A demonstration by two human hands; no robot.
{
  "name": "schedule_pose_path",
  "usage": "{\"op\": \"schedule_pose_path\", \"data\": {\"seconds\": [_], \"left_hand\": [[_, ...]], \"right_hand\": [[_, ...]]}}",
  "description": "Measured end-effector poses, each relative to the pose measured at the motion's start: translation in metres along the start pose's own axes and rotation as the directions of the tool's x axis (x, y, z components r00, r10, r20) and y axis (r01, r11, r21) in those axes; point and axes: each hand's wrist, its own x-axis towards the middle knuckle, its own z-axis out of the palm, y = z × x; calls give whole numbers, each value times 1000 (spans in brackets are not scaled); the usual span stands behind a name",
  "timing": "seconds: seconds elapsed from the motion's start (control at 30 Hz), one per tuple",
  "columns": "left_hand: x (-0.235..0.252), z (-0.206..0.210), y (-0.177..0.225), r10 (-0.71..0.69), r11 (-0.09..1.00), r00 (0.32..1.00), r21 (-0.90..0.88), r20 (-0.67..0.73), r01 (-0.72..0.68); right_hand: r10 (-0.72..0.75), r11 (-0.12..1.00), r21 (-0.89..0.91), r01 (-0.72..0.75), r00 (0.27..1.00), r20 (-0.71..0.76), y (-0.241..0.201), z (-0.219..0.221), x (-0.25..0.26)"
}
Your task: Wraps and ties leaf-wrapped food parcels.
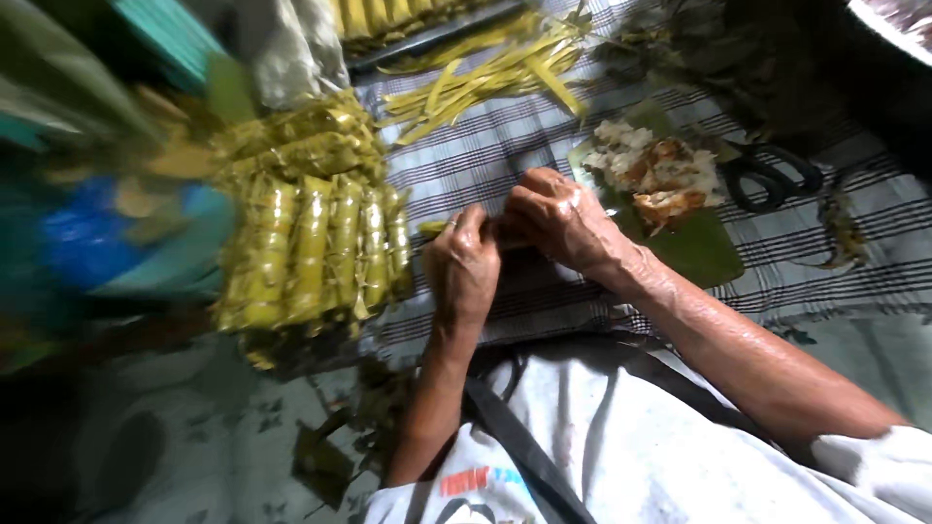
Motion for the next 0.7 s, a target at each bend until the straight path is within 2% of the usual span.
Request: {"op": "schedule_pose_path", "data": {"seconds": [0.07, 0.17, 0.23, 0.3, 0.43, 0.53, 0.6, 0.63, 0.7], "left_hand": [[0, -3, 1, -109, 986, 990, -116, 87, 118], [-3, -5, 1, -243, 905, 954, -313, 174, 288], [-7, -7, 3, -289, 864, 937, -369, 198, 344], [-11, -11, 2, -301, 861, 929, -358, 215, 361], [-20, -23, -1, -292, 917, 932, -214, 214, 337], [-30, -26, -3, -336, 913, 914, -161, 225, 375], [-33, -27, -5, -394, 845, 874, -262, 286, 467], [-33, -26, -7, -420, 765, 848, -376, 324, 523], [-34, -23, -9, -465, 537, 801, -598, 378, 594]], "right_hand": [[-52, 998, 26, 51, 998, 36, 1, -4, 5], [-88, 996, 31, 86, 994, 62, -4, -7, 3], [-97, 994, 56, 94, 993, 60, -10, -6, -1], [-96, 991, 97, 91, 994, 48, -14, -3, -4], [-98, 977, 196, 87, 994, 49, -21, 5, -8], [-92, 972, 222, 78, 994, 51, -21, 10, -8], [-81, 966, 250, 61, 994, 70, -21, 8, -9], [-82, 963, 265, 59, 994, 77, -22, 7, -9], [-103, 951, 300, 76, 992, 75, -24, 3, -11]]}}
